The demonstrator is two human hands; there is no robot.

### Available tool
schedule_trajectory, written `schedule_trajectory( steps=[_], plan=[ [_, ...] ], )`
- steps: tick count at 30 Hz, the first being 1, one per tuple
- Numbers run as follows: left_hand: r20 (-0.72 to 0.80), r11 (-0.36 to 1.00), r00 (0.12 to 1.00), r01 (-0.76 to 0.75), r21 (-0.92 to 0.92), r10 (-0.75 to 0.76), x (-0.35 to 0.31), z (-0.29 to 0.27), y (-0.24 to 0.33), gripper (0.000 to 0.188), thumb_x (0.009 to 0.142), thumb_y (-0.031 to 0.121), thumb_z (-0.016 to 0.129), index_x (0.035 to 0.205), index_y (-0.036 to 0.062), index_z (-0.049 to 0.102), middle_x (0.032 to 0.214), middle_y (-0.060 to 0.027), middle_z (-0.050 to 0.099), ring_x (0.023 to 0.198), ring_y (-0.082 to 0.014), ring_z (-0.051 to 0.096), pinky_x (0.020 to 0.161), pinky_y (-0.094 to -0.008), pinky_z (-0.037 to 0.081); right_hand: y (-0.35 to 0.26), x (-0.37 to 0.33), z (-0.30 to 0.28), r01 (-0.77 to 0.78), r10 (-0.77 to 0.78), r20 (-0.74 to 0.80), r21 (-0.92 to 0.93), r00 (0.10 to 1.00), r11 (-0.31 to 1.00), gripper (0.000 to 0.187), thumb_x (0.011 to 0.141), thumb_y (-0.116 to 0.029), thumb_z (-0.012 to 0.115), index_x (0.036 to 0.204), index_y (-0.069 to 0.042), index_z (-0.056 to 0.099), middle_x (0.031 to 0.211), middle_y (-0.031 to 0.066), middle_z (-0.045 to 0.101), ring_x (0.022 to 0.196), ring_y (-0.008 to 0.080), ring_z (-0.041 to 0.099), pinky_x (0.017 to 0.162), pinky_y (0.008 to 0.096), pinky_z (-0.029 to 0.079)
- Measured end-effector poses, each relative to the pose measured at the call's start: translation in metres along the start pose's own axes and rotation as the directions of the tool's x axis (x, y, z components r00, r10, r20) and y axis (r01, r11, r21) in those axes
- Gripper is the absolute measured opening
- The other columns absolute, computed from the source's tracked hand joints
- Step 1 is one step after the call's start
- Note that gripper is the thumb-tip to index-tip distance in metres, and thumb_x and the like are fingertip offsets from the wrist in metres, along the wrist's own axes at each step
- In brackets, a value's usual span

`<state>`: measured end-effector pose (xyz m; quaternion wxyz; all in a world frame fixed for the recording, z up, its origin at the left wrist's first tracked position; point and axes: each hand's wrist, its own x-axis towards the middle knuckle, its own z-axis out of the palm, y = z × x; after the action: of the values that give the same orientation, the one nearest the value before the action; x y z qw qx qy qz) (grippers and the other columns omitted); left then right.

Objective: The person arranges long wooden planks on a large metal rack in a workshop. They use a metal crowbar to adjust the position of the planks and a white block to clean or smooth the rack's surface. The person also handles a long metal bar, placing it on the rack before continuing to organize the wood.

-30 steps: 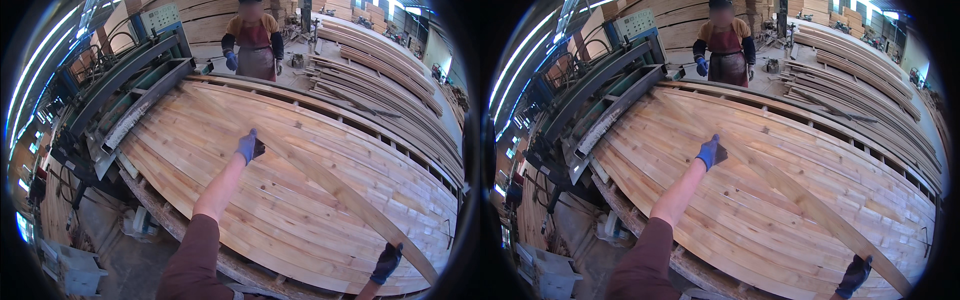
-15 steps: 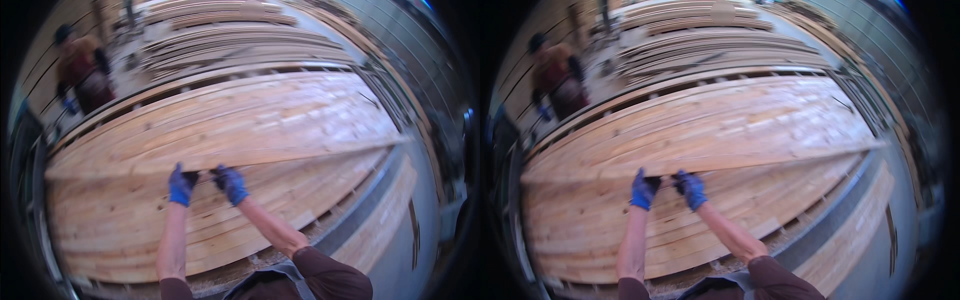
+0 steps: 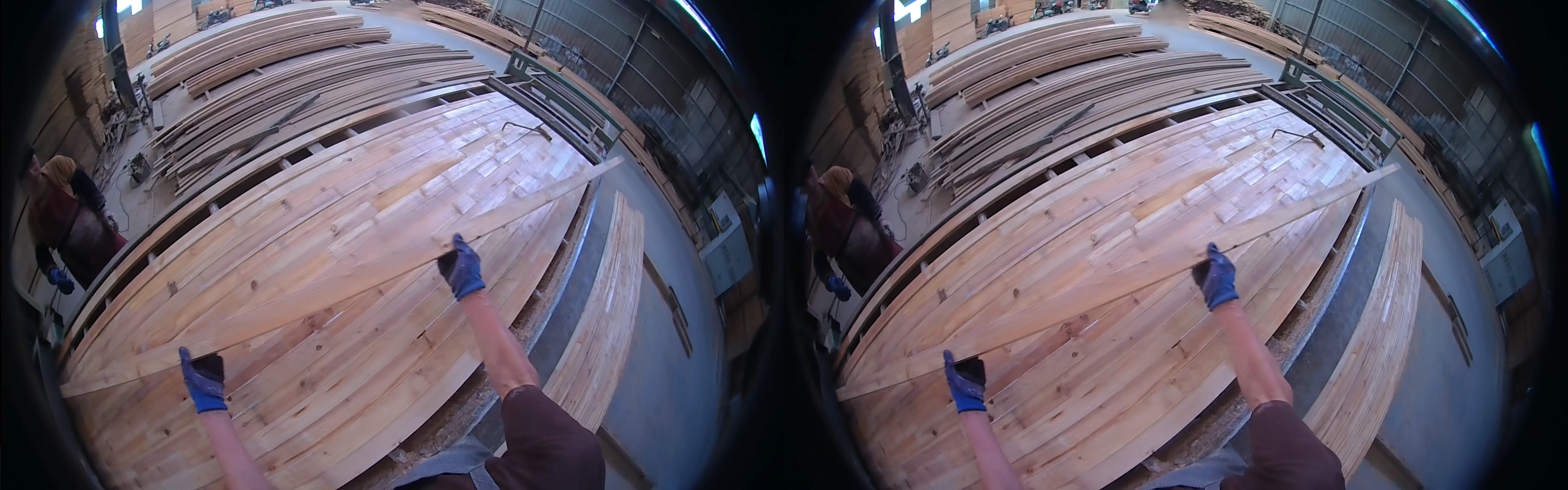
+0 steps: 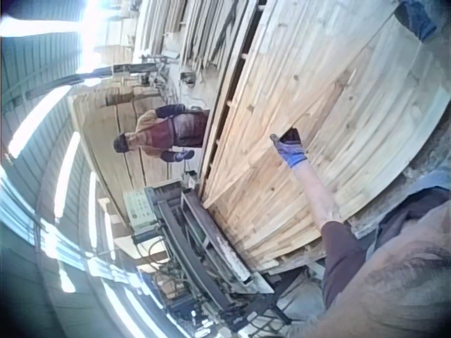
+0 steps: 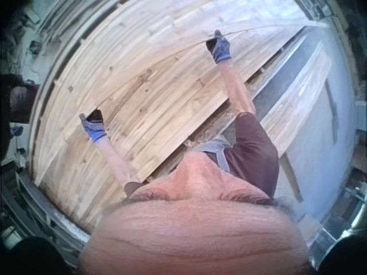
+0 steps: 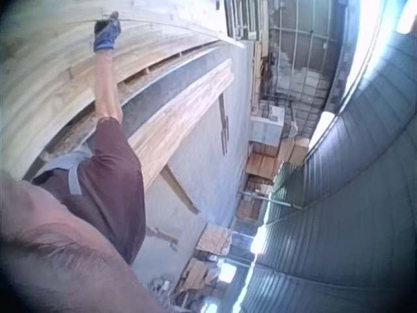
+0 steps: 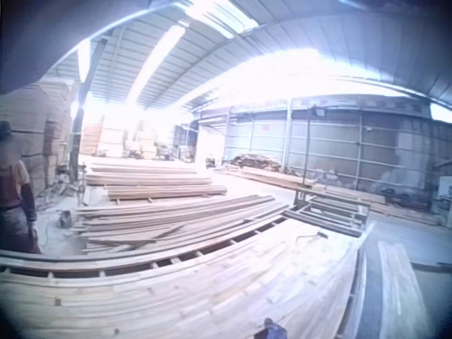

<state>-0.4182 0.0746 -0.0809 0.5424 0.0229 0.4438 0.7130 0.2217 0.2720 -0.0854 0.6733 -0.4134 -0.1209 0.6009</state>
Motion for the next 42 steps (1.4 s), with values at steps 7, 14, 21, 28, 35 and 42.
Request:
schedule_trajectory(
  steps=[7,14,21,28,35,42],
  plan=[
    [-0.123,0.981,0.983,-0.120,0.150,0.138,-0.032,0.000,0.058,0.040,0.100,0.048,0.058,0.122,0.0162,0.066,0.109,-0.0040,0.074,0.080,-0.0187,0.071,0.070,-0.0344,0.059,0.086,-0.023,0.211,-0.056,0.121,0.204,-0.299,0.971,0.953,0.026,0.099,-0.037,0.062,0.102,-0.011,0.065,0.082,0.0046,0.071,0.062,0.0185,0.067,0.054,0.0311,0.053],
    [0.071,0.835,0.994,-0.112,0.539,0.087,-0.084,0.081,-0.011,0.035,0.101,0.036,0.059,0.120,0.0064,0.066,0.095,-0.0144,0.073,0.071,-0.0222,0.070,0.065,-0.0327,0.058,0.204,-0.029,0.382,-0.070,0.621,0.494,-0.747,0.609,0.662,0.033,0.101,-0.038,0.056,0.110,-0.007,0.064,0.089,0.0101,0.075,0.065,0.0194,0.070,0.054,0.0318,0.055],
    [0.194,0.790,0.979,-0.162,0.592,0.056,-0.139,0.050,-0.025,0.035,0.104,0.029,0.054,0.118,-0.0005,0.065,0.093,-0.0188,0.073,0.074,-0.0249,0.073,0.069,-0.0342,0.061,0.158,-0.200,0.230,0.255,0.724,0.508,-0.861,0.466,0.440,0.033,0.100,-0.033,0.061,0.110,-0.002,0.069,0.087,0.0078,0.073,0.071,0.0117,0.068,0.059,0.0257,0.054],
    [0.346,0.800,0.938,-0.198,0.566,-0.012,-0.194,0.076,-0.063,0.035,0.104,0.029,0.056,0.118,-0.0019,0.063,0.094,-0.0201,0.073,0.075,-0.0251,0.073,0.069,-0.0345,0.062,0.013,-0.247,0.060,0.142,0.546,0.424,-0.864,0.723,0.484,0.032,0.101,-0.028,0.062,0.121,-0.003,0.065,0.095,0.0079,0.072,0.081,0.0120,0.068,0.074,0.0273,0.057],
    [0.380,0.767,0.923,-0.201,0.610,-0.060,-0.278,0.128,-0.160,0.035,0.102,0.029,0.058,0.117,-0.0026,0.063,0.095,-0.0220,0.073,0.077,-0.0277,0.074,0.071,-0.0375,0.063,-0.094,-0.258,-0.051,0.278,0.402,0.494,-0.829,0.771,0.485,0.032,0.099,-0.024,0.066,0.124,-0.006,0.065,0.095,0.0021,0.072,0.085,0.0098,0.068,0.078,0.0266,0.055],
    [0.340,0.723,0.923,-0.111,0.681,-0.179,-0.343,0.244,-0.307,0.036,0.102,0.030,0.057,0.115,-0.0027,0.066,0.093,-0.0205,0.074,0.076,-0.0284,0.074,0.070,-0.0380,0.063,-0.234,-0.261,-0.212,0.379,0.253,0.466,-0.866,0.848,0.326,0.033,0.100,-0.029,0.064,0.126,-0.009,0.066,0.100,0.0071,0.075,0.093,0.0153,0.071,0.084,0.0303,0.056]
  ],
)
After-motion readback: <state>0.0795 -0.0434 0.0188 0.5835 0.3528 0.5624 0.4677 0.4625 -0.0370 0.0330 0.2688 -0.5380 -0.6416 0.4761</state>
